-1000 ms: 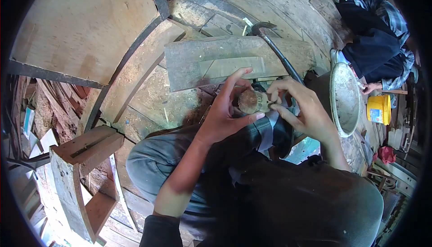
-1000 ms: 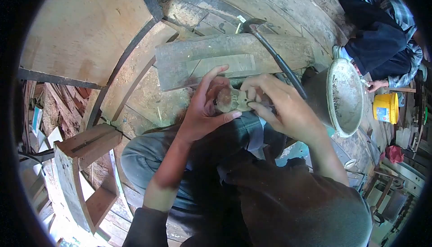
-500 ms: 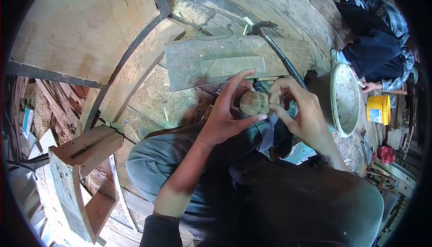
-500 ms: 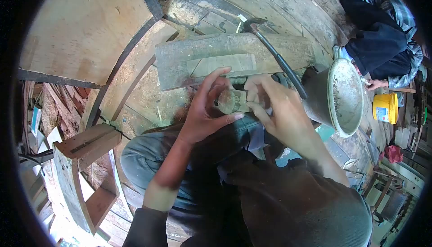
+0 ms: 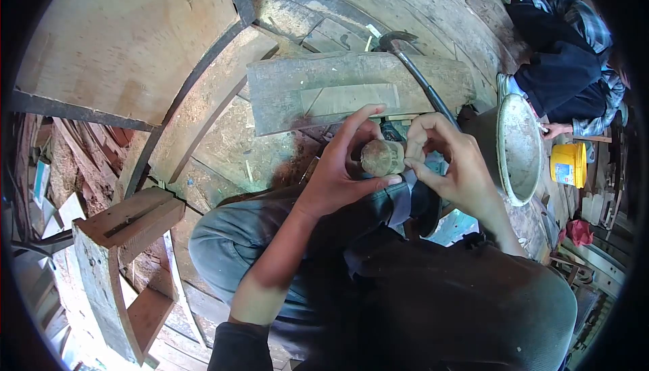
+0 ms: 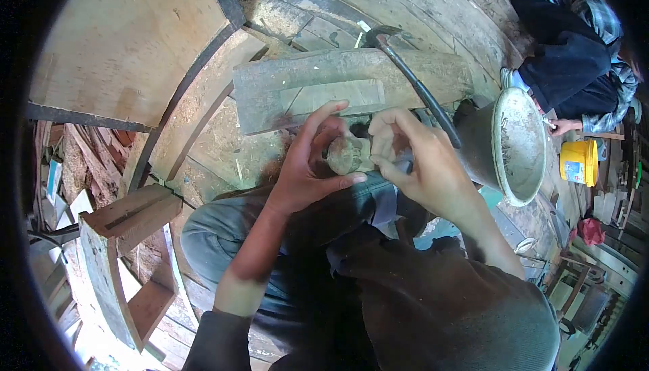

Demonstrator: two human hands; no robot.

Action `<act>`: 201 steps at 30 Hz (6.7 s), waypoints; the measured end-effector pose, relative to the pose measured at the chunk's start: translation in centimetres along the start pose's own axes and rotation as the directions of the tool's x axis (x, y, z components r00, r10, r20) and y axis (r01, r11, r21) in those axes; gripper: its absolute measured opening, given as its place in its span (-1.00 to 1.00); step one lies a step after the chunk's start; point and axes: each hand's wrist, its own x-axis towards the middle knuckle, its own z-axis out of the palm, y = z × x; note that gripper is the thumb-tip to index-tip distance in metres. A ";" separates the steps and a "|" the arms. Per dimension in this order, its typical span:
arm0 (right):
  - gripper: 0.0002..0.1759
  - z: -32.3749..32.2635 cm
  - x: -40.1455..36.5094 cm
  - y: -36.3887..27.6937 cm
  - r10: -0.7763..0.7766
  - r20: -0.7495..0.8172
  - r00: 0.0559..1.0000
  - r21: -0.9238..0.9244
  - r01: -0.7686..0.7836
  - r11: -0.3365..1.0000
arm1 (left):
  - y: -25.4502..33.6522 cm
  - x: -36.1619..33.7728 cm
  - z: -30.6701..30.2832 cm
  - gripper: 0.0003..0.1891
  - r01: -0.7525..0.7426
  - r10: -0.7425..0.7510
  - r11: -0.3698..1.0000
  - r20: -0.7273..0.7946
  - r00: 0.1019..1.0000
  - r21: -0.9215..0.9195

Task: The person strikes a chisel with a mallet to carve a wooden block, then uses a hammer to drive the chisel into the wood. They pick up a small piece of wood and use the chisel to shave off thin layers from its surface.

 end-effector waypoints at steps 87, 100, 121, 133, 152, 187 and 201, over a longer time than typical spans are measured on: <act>-0.56 1.7 0.1 4.1 -0.264 -0.156 0.952 -0.176 0.236 0.956 | 2.1 0.4 -2.4 -0.06 0.152 -0.146 0.987 0.109 0.983 -0.044; -0.36 1.0 0.2 4.3 -0.155 0.165 0.974 -0.159 0.182 0.970 | 1.9 0.6 -2.8 -0.21 -0.016 0.012 0.999 0.122 0.993 0.032; -0.38 1.8 0.0 4.2 -0.145 0.240 0.960 -0.150 0.184 0.971 | 1.2 0.6 -3.2 -0.50 -0.062 0.050 0.991 0.101 0.994 0.119; -0.35 1.9 -0.3 4.6 -0.122 0.302 0.946 -0.146 0.172 0.974 | 1.3 0.7 -3.5 -0.60 -0.021 0.011 0.990 0.076 0.997 0.142; -0.37 1.7 -0.3 4.5 -0.093 0.345 0.934 -0.157 0.155 0.975 | 1.9 0.6 -3.2 -0.51 -0.111 0.079 0.956 0.125 0.989 0.272; -0.37 2.9 -1.6 5.7 -0.085 0.369 0.926 -0.174 0.159 0.972 | 2.2 0.1 -3.2 -0.46 0.028 -0.063 0.981 0.182 0.981 0.191; -0.37 3.4 -1.6 5.4 -0.087 0.388 0.917 -0.200 0.176 0.964 | 1.9 0.0 -3.1 -0.67 -0.101 0.016 0.925 0.230 0.973 0.366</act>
